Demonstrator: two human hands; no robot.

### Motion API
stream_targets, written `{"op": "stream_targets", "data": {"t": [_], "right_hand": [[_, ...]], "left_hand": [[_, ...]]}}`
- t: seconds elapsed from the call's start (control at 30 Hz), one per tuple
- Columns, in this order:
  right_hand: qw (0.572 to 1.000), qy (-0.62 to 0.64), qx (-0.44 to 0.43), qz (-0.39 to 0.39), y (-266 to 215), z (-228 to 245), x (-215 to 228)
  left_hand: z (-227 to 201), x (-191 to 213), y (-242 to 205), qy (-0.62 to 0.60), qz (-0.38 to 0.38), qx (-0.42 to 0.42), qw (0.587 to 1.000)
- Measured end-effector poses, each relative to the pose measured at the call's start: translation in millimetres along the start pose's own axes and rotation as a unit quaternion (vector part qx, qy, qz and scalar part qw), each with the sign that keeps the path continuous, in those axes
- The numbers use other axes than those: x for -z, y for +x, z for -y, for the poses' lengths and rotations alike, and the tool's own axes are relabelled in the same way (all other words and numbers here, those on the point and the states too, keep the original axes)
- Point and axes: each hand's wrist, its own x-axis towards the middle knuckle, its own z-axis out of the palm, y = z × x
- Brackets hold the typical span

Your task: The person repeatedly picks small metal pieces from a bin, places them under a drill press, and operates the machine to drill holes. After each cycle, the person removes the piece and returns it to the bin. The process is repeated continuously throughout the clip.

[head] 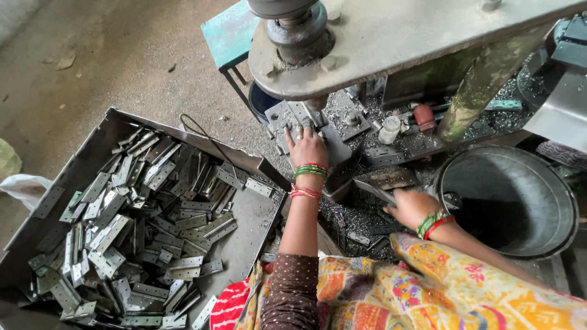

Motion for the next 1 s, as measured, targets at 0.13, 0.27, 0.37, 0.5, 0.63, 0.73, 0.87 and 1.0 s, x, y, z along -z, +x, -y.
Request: {"op": "stream_targets", "data": {"t": [0.13,0.27,0.37,0.5,0.63,0.73,0.87,1.0], "right_hand": [[0.999,0.043,-0.004,0.008,-3,-11,-28],[0.996,0.03,-0.031,0.077,-9,-4,-21],[1.0,0.008,-0.017,0.019,-3,8,19],[1.0,0.008,0.003,0.004,-11,27,51],[1.0,-0.006,0.005,-0.024,-16,29,52],[0.999,-0.006,0.026,-0.037,-18,25,42],[1.0,-0.011,0.022,-0.02,-15,22,40],[1.0,0.018,0.002,-0.012,-17,22,42]], "left_hand": [[1,-1,8,0.016,-0.024,-0.011,1.0],[3,3,-6,0.007,0.011,-0.01,1.0],[-5,20,-9,0.017,0.026,-0.022,0.999],[-36,35,-67,0.112,0.097,-0.07,0.986],[-44,36,-118,-0.013,-0.102,-0.064,0.993],[-34,33,-122,-0.075,-0.151,-0.154,0.974],[-27,44,-97,-0.177,-0.128,-0.129,0.967],[-22,52,-74,-0.096,-0.26,-0.079,0.958]]}}
